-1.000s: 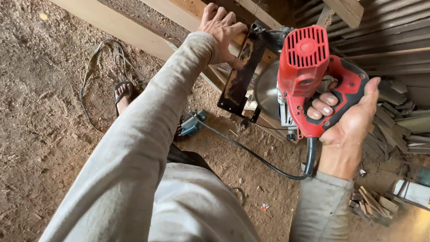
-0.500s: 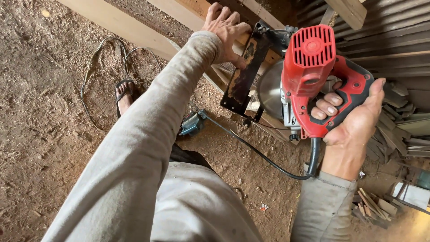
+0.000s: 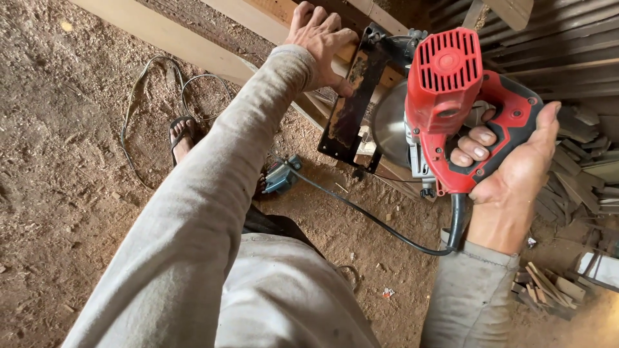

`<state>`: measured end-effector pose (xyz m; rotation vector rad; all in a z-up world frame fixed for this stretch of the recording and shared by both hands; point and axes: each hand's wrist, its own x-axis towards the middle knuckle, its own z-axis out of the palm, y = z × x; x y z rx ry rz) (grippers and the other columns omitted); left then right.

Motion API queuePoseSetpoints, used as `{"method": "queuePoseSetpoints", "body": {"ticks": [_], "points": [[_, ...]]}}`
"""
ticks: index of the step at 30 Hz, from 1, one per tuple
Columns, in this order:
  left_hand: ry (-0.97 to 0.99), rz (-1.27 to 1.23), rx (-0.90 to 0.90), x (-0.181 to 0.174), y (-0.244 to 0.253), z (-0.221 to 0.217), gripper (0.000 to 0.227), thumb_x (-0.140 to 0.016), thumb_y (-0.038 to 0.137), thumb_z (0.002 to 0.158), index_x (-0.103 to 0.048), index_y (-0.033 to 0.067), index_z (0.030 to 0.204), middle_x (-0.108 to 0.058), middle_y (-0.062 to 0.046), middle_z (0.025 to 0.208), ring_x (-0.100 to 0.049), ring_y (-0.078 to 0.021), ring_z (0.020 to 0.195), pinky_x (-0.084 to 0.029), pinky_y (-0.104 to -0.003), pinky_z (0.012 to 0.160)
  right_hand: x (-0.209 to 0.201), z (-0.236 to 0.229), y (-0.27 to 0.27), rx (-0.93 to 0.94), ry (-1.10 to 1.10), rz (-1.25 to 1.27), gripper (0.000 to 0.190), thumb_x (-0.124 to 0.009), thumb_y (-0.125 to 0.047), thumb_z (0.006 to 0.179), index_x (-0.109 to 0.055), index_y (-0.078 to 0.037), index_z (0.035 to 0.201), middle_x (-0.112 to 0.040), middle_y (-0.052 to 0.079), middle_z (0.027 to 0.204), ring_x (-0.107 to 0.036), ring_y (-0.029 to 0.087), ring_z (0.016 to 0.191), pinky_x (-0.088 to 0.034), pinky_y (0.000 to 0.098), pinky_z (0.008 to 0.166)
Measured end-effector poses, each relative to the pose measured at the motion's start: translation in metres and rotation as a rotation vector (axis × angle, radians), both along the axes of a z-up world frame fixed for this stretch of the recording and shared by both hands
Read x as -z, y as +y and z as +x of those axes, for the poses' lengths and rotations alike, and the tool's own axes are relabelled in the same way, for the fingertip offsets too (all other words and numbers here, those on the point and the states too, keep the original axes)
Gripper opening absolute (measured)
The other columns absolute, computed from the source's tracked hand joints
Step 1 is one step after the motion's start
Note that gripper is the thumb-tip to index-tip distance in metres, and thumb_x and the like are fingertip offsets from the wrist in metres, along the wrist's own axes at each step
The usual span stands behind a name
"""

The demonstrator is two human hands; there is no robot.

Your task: Cutting wooden planks to size using a handheld circular saw in a workshop environment.

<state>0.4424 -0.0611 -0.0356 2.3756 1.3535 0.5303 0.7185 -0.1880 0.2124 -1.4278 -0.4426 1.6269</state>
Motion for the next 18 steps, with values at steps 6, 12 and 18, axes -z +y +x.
{"method": "queuePoseSetpoints", "body": {"ticks": [6, 12, 18], "points": [[0.017, 0.031, -0.02, 0.0051, 0.0009, 0.0015, 0.119, -0.07, 0.108, 0.066, -0.06, 0.0269, 0.154, -0.057, -0.013, 0.134, -0.047, -0.039, 0.127, -0.018, -0.064, 0.116, 0.0003, 0.0012, 0.0013, 0.03, -0.019, -0.011, 0.064, -0.059, -0.074, 0.078, -0.066, -0.014, 0.097, -0.047, -0.004, 0.062, -0.044, 0.012, 0.049, -0.036, 0.0282, 0.051], [0.025, 0.013, -0.033, 0.0013, 0.0005, 0.0017, 0.116, -0.072, 0.104, 0.066, -0.059, 0.0293, 0.155, -0.056, -0.014, 0.14, -0.046, -0.0391, 0.129, -0.019, -0.065, 0.114, 0.0016, 0.0026, 0.0026, 0.033, -0.023, -0.002, 0.065, -0.062, -0.074, 0.075, -0.069, -0.013, 0.097, -0.046, -0.004, 0.062, -0.044, 0.012, 0.049, -0.038, 0.029, 0.052], [0.002, 0.001, -0.027, -0.0002, -0.0009, 0.0012, 0.11, -0.073, 0.101, 0.071, -0.061, 0.0271, 0.152, -0.056, -0.015, 0.138, -0.046, -0.0404, 0.128, -0.019, -0.067, 0.115, -0.001, -0.0006, 0.0044, 0.038, -0.035, -0.007, 0.064, -0.06, -0.073, 0.077, -0.068, -0.013, 0.096, -0.047, -0.004, 0.061, -0.044, 0.012, 0.048, -0.037, 0.0283, 0.049]]}}
